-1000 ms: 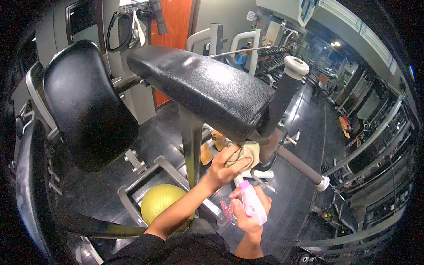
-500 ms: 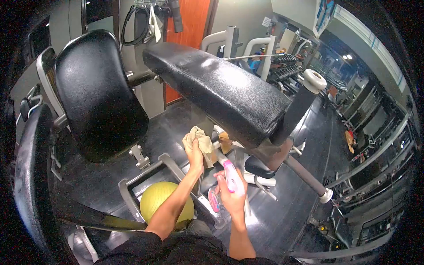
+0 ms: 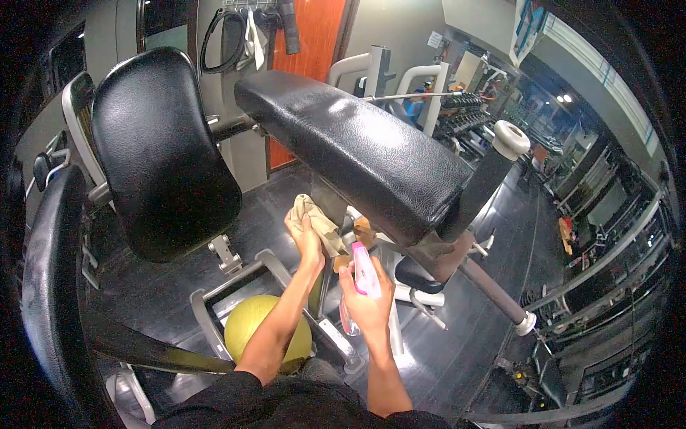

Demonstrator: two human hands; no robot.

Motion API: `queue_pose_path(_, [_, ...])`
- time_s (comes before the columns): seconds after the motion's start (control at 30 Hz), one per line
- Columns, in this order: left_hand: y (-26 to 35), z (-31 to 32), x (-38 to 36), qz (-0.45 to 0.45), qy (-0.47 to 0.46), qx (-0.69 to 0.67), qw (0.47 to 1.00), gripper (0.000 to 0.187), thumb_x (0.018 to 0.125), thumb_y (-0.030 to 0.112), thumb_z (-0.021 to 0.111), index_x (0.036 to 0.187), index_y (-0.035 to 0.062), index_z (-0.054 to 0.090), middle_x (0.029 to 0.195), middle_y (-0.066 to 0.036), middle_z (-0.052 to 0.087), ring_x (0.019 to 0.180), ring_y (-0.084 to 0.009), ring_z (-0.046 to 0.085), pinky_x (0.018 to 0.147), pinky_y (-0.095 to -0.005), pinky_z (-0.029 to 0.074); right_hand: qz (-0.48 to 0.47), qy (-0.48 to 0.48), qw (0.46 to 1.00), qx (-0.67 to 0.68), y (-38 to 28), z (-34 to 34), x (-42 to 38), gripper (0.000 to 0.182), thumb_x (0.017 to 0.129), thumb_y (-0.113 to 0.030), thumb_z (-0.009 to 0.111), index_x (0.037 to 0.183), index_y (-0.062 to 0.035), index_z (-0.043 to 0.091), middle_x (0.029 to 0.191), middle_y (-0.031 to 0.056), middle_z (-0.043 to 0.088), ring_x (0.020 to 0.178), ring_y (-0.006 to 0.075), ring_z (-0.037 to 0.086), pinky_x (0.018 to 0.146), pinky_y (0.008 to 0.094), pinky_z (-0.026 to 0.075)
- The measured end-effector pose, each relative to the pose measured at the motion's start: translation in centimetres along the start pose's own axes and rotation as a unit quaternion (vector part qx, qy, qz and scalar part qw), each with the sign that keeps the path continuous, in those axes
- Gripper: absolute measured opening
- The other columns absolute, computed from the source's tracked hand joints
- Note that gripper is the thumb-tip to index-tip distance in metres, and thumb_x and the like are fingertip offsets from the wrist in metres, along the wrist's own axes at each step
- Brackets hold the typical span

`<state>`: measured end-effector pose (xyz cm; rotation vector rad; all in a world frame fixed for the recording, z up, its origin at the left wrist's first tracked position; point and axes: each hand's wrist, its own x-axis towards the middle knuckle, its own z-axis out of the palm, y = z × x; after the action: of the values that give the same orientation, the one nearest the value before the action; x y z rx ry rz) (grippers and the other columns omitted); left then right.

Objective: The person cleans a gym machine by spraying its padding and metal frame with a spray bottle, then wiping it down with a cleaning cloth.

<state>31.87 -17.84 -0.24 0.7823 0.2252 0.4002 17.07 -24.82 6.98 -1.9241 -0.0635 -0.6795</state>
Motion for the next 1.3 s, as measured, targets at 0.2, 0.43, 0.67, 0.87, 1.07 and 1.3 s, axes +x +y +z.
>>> queue_pose_path(0.2, [-0.6,0.3,3.1,0.054,-0.009,0.066,0.996,0.036,0.097,0.012,0.043,0.132,0.0097,0.035,0.127,-0.01,0.046,0.116,-0.0207,0.047,0.099,-0.0334,0.036,-0.005,0.004,1.0,-0.009,-0.6,0.0,0.6,0.01,0.081,0.001,0.064,0.087,-0.0001,0.056,0.068,0.0019,0.055,0.05,0.0051,0.05,0.046,0.0217,0.041])
queue_pose_path(0.43, [5.4,4.0,5.2,0.12,-0.065,0.09,0.987,0.032,0.093,0.011,0.047,0.124,0.0031,0.04,0.117,-0.015,0.052,0.11,-0.024,0.05,0.097,-0.0346,0.036,0.007,-0.009,1.0,0.029,-0.4,0.0,0.2,0.012,0.082,0.0,0.064,0.091,-0.0001,0.056,0.07,0.0017,0.056,0.052,0.0052,0.052,0.047,0.0209,0.042])
queue_pose_path(0.67, [-0.1,1.2,0.4,0.278,-0.09,0.239,0.926,0.033,0.089,0.005,0.053,0.119,0.0016,0.04,0.113,-0.015,0.053,0.108,-0.0229,0.05,0.095,-0.0334,0.037,0.023,-0.031,0.998,0.054,0.9,1.1,-0.5,0.009,0.084,0.001,0.061,0.091,-0.0003,0.055,0.069,0.0014,0.055,0.052,0.0053,0.051,0.047,0.0212,0.043])
queue_pose_path(0.87, [4.9,5.0,0.4,0.189,-0.039,0.107,0.975,0.028,0.089,0.009,0.055,0.114,0.0003,0.044,0.107,-0.015,0.055,0.103,-0.0214,0.053,0.092,-0.0317,0.039,0.08,-0.032,0.993,0.082,0.3,0.7,-1.1,0.014,0.082,-0.004,0.066,0.092,-0.0012,0.058,0.074,0.0024,0.06,0.066,0.0074,0.056,0.06,0.024,0.046])
queue_pose_path(1.07, [2.3,1.5,-1.6,0.35,-0.172,0.286,0.875,0.031,0.079,0.0,0.058,0.109,0.0003,0.049,0.111,-0.02,0.051,0.108,-0.0361,0.052,0.093,-0.0387,0.041,0.109,-0.014,0.988,0.111,-0.2,0.0,-1.5,0.01,0.082,0.0,0.065,0.088,-0.0005,0.057,0.07,0.0023,0.058,0.061,0.0059,0.054,0.056,0.0224,0.045])
queue_pose_path(1.3, [3.6,1.9,3.5,0.322,-0.052,0.236,0.916,0.032,0.083,0.004,0.058,0.112,-0.0005,0.046,0.108,-0.018,0.051,0.103,-0.0293,0.052,0.091,-0.0357,0.04,0.073,-0.013,0.995,0.07,0.3,-0.6,-3.0,0.01,0.081,-0.002,0.066,0.088,-0.0002,0.058,0.069,0.0032,0.058,0.061,0.006,0.054,0.055,0.0227,0.044])
